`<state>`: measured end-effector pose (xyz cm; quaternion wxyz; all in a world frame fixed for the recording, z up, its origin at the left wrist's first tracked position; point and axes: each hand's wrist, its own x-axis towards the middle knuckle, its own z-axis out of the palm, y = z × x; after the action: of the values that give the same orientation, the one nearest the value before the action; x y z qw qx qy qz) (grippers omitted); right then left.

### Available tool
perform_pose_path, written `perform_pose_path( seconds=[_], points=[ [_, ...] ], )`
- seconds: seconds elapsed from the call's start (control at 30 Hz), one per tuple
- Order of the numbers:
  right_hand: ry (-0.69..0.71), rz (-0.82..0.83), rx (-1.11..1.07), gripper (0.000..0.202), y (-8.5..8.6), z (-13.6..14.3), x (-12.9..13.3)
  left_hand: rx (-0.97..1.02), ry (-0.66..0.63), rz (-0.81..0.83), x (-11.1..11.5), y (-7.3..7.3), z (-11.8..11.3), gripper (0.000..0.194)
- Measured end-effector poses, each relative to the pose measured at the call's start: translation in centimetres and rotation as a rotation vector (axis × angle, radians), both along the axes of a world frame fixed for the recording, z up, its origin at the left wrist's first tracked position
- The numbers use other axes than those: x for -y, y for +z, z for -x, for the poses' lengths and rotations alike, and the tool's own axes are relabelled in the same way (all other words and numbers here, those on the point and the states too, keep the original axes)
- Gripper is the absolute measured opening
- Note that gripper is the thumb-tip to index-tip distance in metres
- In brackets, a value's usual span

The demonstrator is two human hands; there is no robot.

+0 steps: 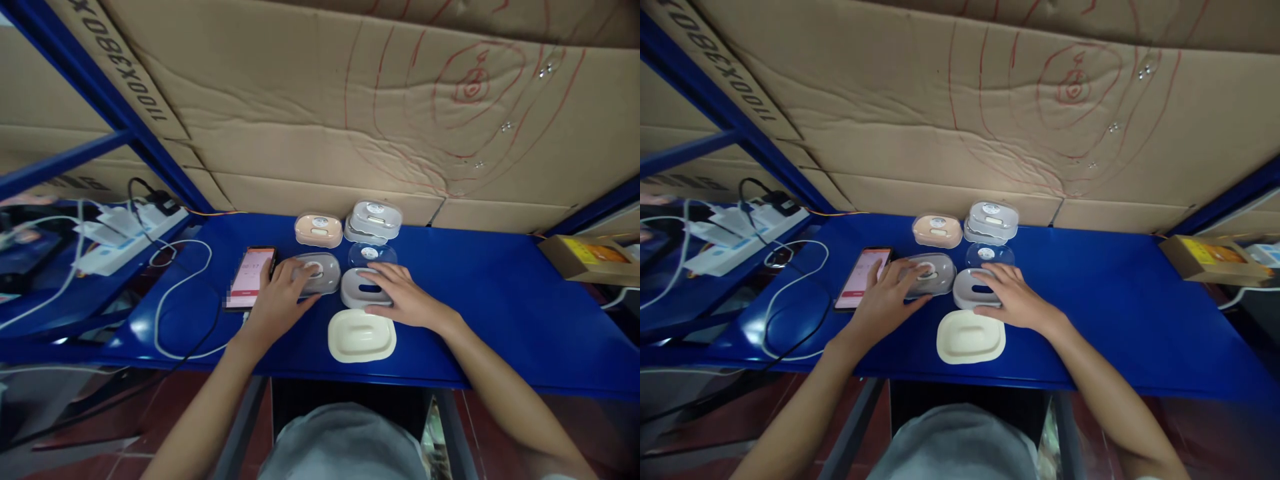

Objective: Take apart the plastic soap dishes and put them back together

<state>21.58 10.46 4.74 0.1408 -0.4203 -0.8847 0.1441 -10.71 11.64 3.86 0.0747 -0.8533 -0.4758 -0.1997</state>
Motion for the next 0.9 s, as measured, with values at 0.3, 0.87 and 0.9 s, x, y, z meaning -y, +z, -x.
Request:
perform_pose_path(
  seconds=[0.3,0.87,0.9],
  points=[
    [0.017,0.039,-0.016,0.042,0.8,0.7,0.5,0.267,-0.077,0.246,2.3,-1.3,2.2,0.063],
    [0.233,0.212,-0.061,0.113,3.6,7.2,-0.5,0.467,-0.128,0.224,7.1,-0.6,4.3,0.060],
    [0.262,0.215,-0.063,0.113,3.6,8.3,-0.7,0.476,-0.136,0.203,7.2,-0.7,4.2,0.062]
  ],
)
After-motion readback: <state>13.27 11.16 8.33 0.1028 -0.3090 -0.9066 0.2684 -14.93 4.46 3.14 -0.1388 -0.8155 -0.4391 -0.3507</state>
